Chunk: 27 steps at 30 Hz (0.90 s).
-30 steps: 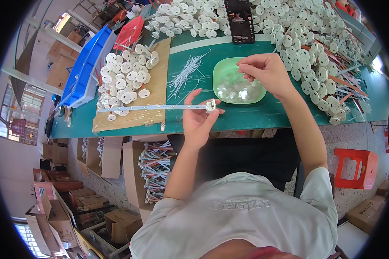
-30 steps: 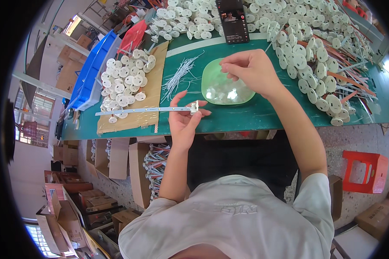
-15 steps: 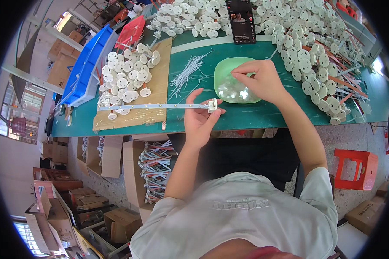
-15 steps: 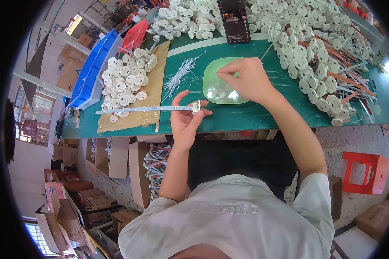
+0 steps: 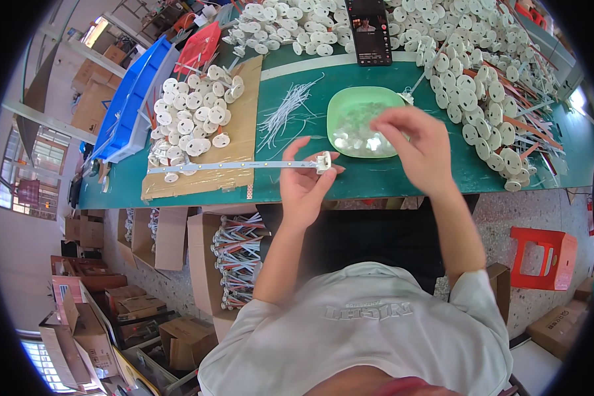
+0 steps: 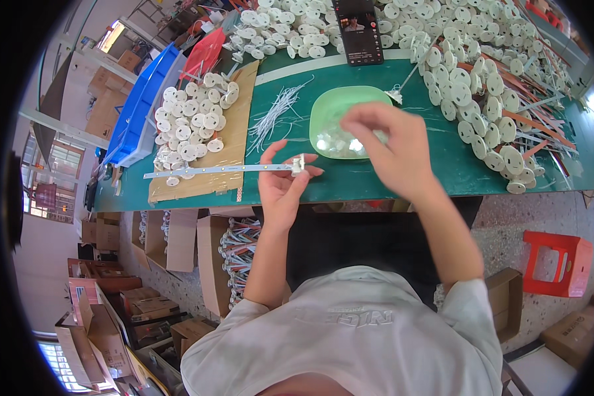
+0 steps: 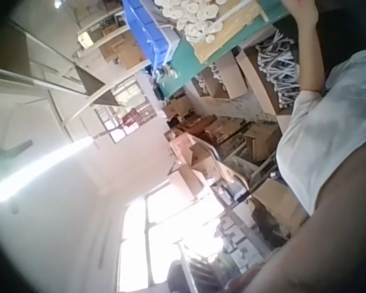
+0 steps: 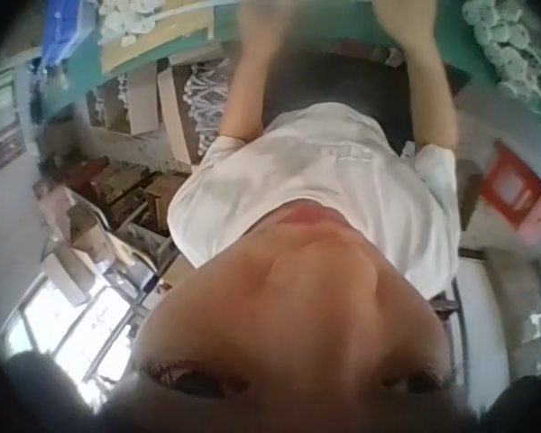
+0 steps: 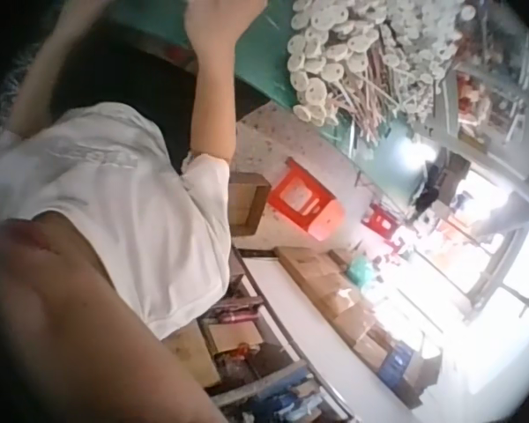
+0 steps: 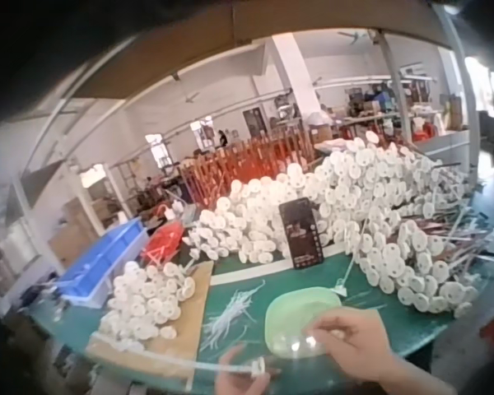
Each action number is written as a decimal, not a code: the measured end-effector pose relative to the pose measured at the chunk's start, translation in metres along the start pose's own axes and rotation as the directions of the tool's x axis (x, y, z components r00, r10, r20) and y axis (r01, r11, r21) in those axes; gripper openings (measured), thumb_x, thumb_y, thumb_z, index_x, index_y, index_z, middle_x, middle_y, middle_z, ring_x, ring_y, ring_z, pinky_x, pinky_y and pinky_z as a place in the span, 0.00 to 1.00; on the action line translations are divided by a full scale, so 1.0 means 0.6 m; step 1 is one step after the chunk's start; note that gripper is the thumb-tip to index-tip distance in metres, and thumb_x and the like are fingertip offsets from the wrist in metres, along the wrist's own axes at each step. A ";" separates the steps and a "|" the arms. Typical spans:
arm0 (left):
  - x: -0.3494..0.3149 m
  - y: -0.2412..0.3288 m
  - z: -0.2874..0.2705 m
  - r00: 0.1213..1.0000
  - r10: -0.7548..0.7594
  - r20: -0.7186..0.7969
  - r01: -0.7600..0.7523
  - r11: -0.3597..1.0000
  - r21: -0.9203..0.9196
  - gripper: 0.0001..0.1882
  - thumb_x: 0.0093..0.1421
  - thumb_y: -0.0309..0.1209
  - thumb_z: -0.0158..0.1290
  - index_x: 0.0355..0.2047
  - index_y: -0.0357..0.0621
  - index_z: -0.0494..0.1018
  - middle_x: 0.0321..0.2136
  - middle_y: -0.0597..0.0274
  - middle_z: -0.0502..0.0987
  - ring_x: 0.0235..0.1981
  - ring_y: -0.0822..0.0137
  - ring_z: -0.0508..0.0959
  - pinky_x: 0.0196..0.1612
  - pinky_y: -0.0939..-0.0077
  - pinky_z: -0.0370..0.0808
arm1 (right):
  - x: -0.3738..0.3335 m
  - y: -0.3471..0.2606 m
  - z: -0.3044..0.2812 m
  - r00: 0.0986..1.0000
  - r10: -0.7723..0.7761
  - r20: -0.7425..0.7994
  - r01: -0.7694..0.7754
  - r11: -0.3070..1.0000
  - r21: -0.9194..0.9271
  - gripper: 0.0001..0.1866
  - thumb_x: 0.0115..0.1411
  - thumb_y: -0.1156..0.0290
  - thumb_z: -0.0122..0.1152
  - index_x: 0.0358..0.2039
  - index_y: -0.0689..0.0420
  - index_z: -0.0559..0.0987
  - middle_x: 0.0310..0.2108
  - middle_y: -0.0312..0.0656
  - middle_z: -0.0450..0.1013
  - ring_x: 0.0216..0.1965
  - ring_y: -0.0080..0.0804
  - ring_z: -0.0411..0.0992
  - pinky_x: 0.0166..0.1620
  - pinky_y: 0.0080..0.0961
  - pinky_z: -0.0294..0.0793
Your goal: The person sits at a green workbench and repeatedly assembles small white circular plastic components onto a flexible LED light strip. They pick up a component, thread a white string through it, and attach it to the strip, then place the finished unit on the table. The process is repetitive and involves handling small parts and string.
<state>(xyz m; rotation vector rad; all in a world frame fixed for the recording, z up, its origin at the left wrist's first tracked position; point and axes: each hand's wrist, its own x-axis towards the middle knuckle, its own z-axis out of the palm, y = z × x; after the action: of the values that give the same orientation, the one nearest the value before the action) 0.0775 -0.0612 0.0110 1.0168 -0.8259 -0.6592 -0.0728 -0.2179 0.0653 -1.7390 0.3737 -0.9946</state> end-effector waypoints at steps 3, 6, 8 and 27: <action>-0.015 0.008 0.012 0.998 0.024 -0.052 -0.026 0.999 -0.031 0.28 0.63 0.25 0.55 0.61 0.40 0.55 0.46 0.41 0.77 0.40 0.58 0.81 0.46 0.67 0.75 | -0.080 -0.018 0.016 0.982 0.149 -0.116 -0.081 0.886 0.456 0.06 0.59 0.82 0.62 0.37 0.66 0.81 0.36 0.44 0.79 0.36 0.27 0.78 0.43 0.24 0.76; -0.032 0.028 0.047 0.995 0.095 0.032 -0.091 0.991 -0.096 0.28 0.64 0.28 0.55 0.60 0.40 0.56 0.46 0.41 0.77 0.40 0.56 0.81 0.47 0.67 0.74 | -0.120 -0.013 0.022 0.928 0.360 -0.102 -0.163 0.635 0.755 0.05 0.57 0.85 0.62 0.35 0.67 0.80 0.36 0.46 0.78 0.33 0.28 0.76 0.40 0.22 0.75; -0.053 0.029 0.057 0.991 0.101 0.083 -0.092 0.990 -0.106 0.32 0.64 0.32 0.56 0.63 0.42 0.53 0.48 0.38 0.75 0.47 0.53 0.78 0.50 0.67 0.73 | -0.148 -0.021 0.028 0.904 0.423 -0.062 -0.199 0.544 0.815 0.06 0.56 0.86 0.61 0.35 0.68 0.80 0.34 0.48 0.78 0.30 0.25 0.74 0.33 0.20 0.73; -0.132 0.051 0.105 0.975 0.123 0.183 -0.040 0.915 -0.401 0.46 0.61 0.37 0.61 0.68 0.43 0.41 0.55 0.39 0.71 0.62 0.47 0.67 0.64 0.51 0.64 | -0.225 -0.066 0.091 0.979 -0.111 -0.173 0.177 0.884 0.432 0.09 0.50 0.90 0.63 0.33 0.70 0.80 0.33 0.51 0.79 0.36 0.35 0.78 0.46 0.29 0.76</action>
<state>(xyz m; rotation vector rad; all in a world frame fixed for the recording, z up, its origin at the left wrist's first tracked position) -0.0144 -0.0154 0.0348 0.5496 -0.8653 -0.8294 -0.1210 -0.0779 0.0355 -1.2938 0.0905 -1.2111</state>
